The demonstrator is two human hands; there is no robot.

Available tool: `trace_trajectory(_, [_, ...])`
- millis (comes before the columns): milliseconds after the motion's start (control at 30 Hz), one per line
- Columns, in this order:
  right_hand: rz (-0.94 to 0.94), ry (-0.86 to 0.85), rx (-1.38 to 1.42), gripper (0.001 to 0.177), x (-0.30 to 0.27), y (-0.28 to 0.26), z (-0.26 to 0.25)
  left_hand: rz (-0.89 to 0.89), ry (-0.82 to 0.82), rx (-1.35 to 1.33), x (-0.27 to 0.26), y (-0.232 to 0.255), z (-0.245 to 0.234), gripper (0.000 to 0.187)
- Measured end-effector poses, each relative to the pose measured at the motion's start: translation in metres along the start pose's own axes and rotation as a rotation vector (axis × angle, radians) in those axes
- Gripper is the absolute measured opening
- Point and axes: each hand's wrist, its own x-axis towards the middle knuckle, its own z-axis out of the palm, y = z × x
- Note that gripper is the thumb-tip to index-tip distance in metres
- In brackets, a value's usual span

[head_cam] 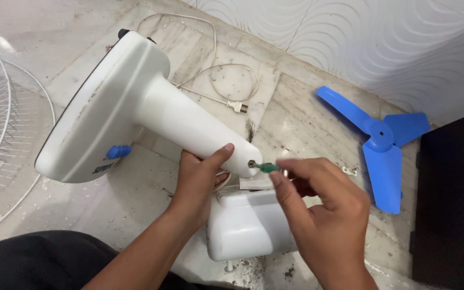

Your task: The person assembles a white pedestal fan by attaching the motor housing to the stand using a screwdriver. They align the parts, insert a screw, and tighten it to secure the connection.

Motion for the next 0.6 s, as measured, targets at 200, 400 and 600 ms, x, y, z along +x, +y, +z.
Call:
trace_trajectory(200, [0.132,0.038,0.047,0.022,-0.0073,0.0049,0.0015,-0.015,0.005,0.009,0.0039,-0.001,-0.0016,0.04])
trace_trajectory(400, [0.081,0.076,0.083,0.016,-0.0068,0.0074,-0.004,-0.026,0.007,-0.006,-0.0009,0.0019,0.0024,0.041])
trace_trajectory(600, [0.03,0.065,0.049,0.014,-0.0093,0.0036,-0.0079,-0.02,0.0,-0.005,-0.0055,0.0018,0.0009,0.042])
